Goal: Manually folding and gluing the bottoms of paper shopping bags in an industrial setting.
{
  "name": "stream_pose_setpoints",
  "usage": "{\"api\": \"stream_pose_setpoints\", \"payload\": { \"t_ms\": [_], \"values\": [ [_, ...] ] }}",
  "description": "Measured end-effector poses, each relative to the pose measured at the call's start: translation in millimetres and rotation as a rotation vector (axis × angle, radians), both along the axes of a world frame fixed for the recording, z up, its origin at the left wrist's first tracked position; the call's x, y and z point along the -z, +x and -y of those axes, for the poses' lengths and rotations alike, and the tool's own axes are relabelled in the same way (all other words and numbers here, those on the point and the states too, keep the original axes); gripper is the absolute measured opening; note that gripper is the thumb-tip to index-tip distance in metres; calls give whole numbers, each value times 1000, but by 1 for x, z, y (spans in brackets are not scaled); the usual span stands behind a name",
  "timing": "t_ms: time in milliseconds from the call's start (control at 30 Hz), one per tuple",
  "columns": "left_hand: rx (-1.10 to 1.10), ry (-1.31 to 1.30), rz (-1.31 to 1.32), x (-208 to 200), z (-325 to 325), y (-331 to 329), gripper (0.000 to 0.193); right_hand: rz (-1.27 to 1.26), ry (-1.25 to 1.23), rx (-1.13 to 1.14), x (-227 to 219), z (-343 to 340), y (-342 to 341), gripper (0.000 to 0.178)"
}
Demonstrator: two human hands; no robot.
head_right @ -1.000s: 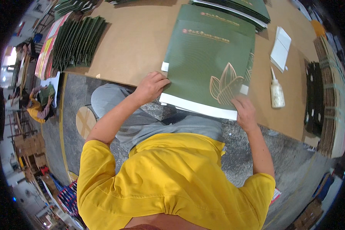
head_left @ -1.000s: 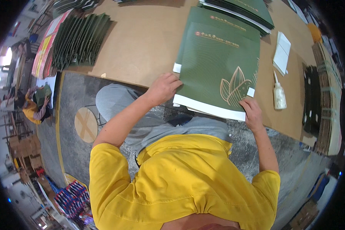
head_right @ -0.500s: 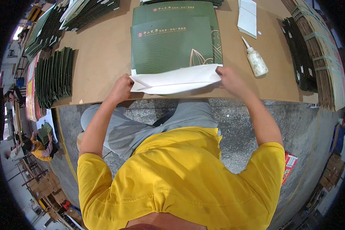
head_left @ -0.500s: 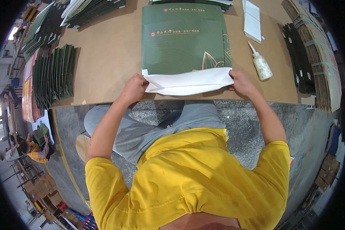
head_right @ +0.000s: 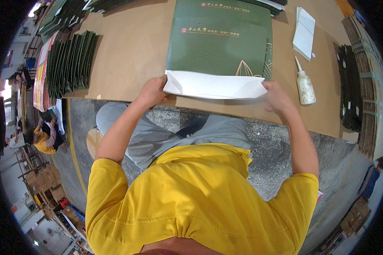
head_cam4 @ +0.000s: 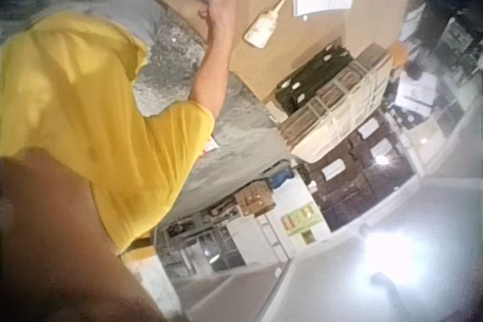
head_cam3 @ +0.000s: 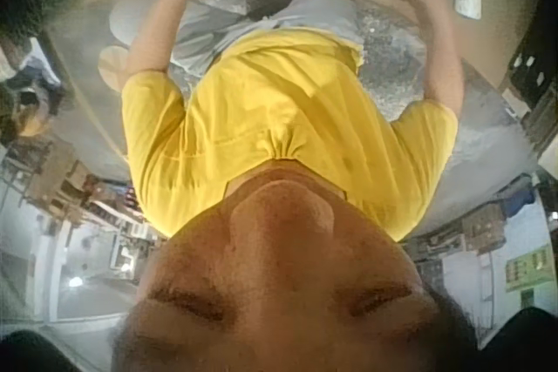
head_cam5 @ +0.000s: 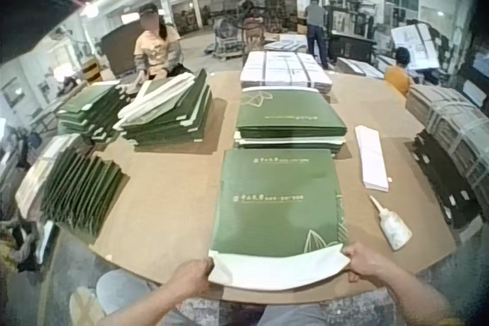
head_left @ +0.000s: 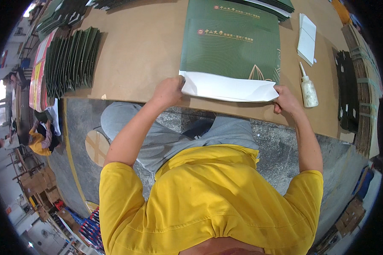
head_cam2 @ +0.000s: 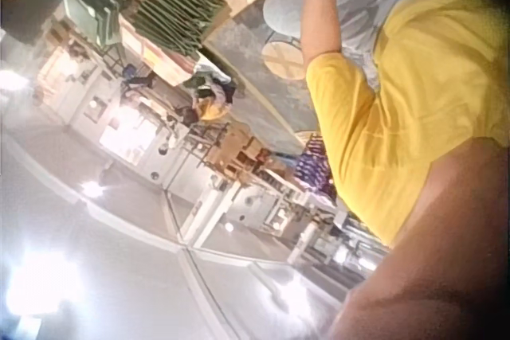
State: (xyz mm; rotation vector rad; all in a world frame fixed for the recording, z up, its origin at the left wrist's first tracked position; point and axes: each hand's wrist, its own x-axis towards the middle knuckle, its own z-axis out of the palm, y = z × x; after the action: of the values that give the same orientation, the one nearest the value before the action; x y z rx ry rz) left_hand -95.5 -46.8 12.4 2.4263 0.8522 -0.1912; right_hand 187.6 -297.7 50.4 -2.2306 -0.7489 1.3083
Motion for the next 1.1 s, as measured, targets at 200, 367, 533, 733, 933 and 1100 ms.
{"api": "stream_pose_setpoints", "payload": {
  "t_ms": [200, 367, 533, 733, 933, 1100],
  "values": [
    [32, -93, -167, -4, -10, 5, 20, 165, 148, -28, -33, 3, 2, 29],
    [75, 39, -102, -13, -3, 2, 17, 458, 811, -365, -71, -64, -59, 24],
    [41, 61, -29, 6, 3, 2, 18, 359, 399, -789, -14, -143, -119, 18],
    [68, 105, 163, 17, 9, -3, 17, 678, 370, -1010, 13, -149, -142, 20],
    [-401, -913, 422, -10, -3, -30, 35, 802, 338, -1063, 14, -164, -168, 15],
    [-91, -54, 225, 17, 37, 14, 20, 736, 653, -1013, 46, -141, -137, 26]
  ]
}}
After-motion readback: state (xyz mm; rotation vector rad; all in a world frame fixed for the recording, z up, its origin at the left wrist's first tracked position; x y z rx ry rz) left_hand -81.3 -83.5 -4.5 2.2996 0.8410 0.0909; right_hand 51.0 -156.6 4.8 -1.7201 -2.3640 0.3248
